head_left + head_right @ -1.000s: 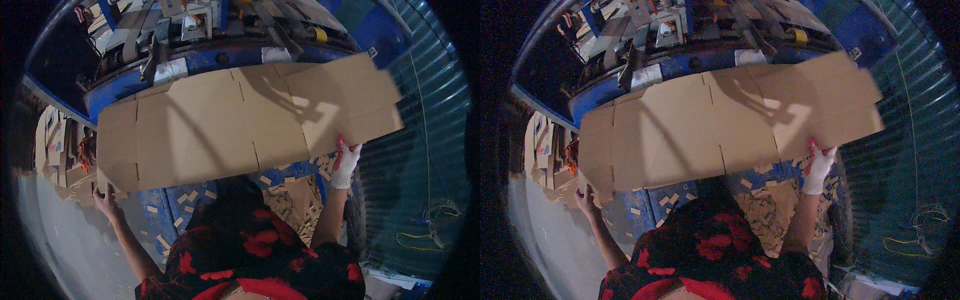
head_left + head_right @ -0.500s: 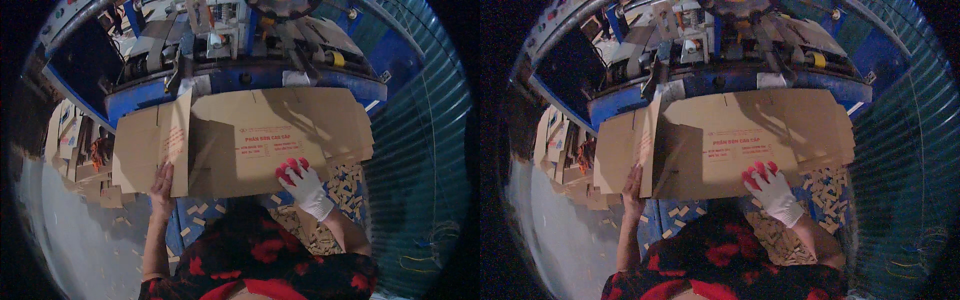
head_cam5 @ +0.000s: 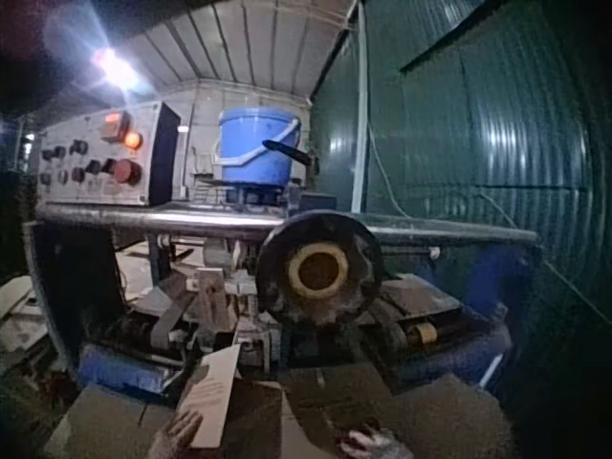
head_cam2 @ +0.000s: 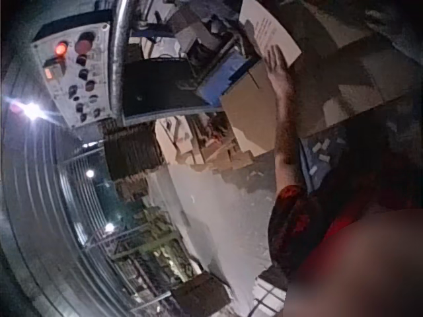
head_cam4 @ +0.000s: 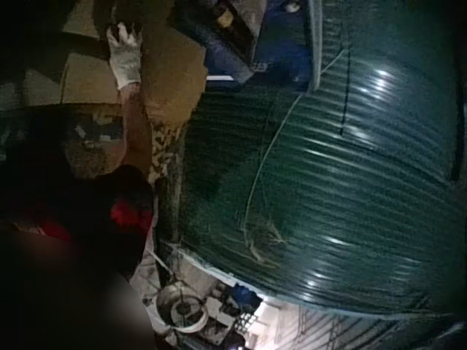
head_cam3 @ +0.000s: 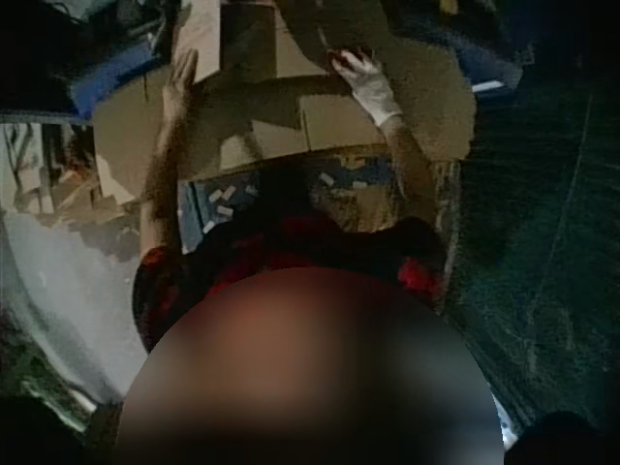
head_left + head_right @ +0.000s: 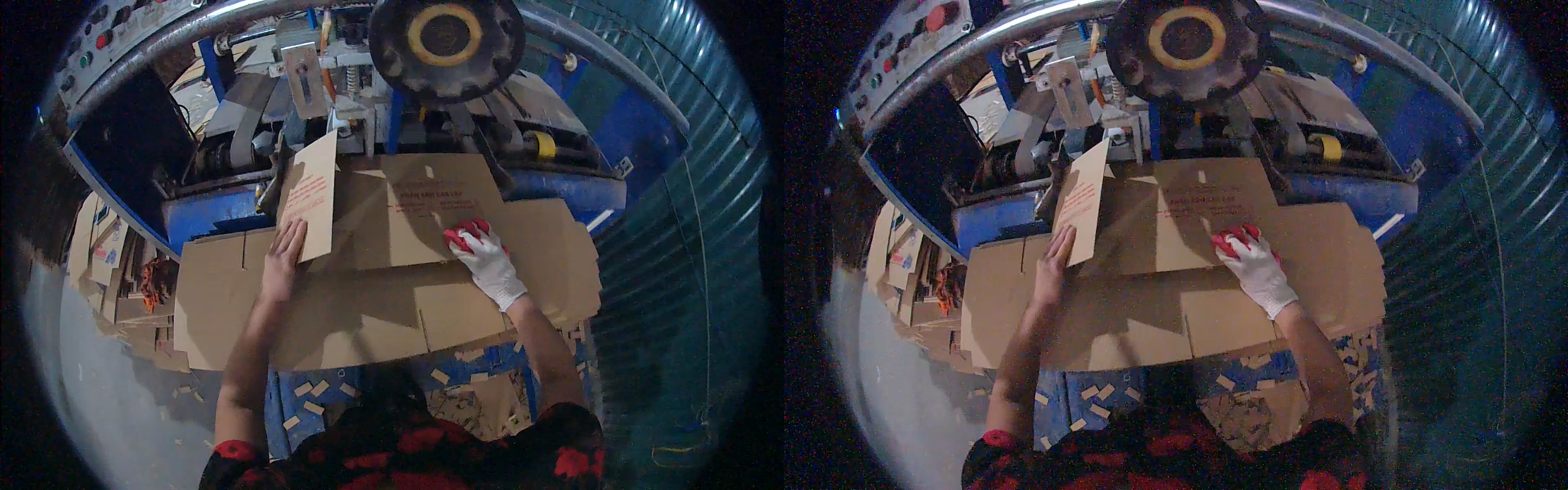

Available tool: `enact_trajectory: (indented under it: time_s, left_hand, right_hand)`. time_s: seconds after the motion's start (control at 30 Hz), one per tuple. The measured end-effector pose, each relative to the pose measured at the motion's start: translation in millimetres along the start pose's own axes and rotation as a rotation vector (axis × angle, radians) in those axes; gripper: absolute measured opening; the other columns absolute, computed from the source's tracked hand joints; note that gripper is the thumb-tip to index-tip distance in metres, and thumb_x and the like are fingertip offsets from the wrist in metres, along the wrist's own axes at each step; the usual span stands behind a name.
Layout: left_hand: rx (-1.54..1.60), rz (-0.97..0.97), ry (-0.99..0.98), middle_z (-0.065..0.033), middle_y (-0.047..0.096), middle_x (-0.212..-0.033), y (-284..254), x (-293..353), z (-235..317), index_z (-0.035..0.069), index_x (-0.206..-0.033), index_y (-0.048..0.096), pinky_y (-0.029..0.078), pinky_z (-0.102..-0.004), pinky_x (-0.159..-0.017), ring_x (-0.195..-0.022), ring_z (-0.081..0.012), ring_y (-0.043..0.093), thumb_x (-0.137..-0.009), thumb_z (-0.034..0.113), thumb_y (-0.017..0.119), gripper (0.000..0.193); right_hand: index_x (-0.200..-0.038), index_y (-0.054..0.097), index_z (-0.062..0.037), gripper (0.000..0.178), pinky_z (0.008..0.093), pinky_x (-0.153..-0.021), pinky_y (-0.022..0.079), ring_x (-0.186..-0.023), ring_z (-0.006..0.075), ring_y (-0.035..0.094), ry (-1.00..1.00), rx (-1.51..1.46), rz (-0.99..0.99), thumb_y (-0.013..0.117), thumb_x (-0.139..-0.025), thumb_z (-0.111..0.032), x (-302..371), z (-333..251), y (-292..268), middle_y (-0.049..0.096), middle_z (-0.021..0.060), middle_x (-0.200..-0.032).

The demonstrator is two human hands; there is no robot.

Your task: The person repeatedly folds flat cardboard sheets into box shapes using a blue folding machine. They align the cardboard, press it into the machine to crease the folds, and stack the finished boxes. The process is continuous and repetitive throughout the clip.

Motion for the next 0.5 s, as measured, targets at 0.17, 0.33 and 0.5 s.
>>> enact_trajectory:
  time_s: [0.17,0.33,0.5]
  left_hand:
    - [-0.133,0.11,0.103,-0.0155,0.048,-0.137,30,-69,-44,0.007,-0.136,0.046,0.035,-0.0401,-0.107,-0.129,-0.0333,0.042,-0.084,0.004,0.049,0.053]
    - [-0.669,0.007,-0.305,-0.0127,0.054,-0.11,51,-142,-58,0.005,-0.132,0.042,0.054,-0.0339,-0.068,-0.098,-0.0275,0.056,-0.087,0.015,0.05,0.047]
    - [-0.231,0.101,-0.054,-0.0268,0.032,-0.143,48,-115,-40,-0.002,-0.144,0.022,0.038,-0.0456,-0.103,-0.127,-0.043,0.04,-0.086,0.003,0.048,0.064]
  right_hand:
    - [-0.128,0.054,-0.0194,0.054,0.0486,-0.102,0.038,-0.121,0.0321,0.049,0.036,0.044,0.115,0.055,-0.076,-0.005,-65,35,23,0.055,0.0098,-0.127]
    - [-0.136,0.046,-0.0225,0.064,0.0475,-0.101,0.039,-0.125,0.0335,0.047,0.178,0.19,-0.217,0.066,-0.075,-0.012,-144,73,34,0.048,0.0112,-0.137]
    - [-0.127,0.055,-0.0192,0.053,0.0459,-0.092,0.044,-0.116,0.0318,0.053,0.345,0.197,-0.179,0.066,-0.076,-0.013,-133,82,37,0.055,0.0112,-0.128]
Point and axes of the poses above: each hand's wrist, its own x-axis away from the middle knuckle, its own y-axis out of the palm, z = x × y, the point moved 5 cm from there along -x, towards the middle knuckle
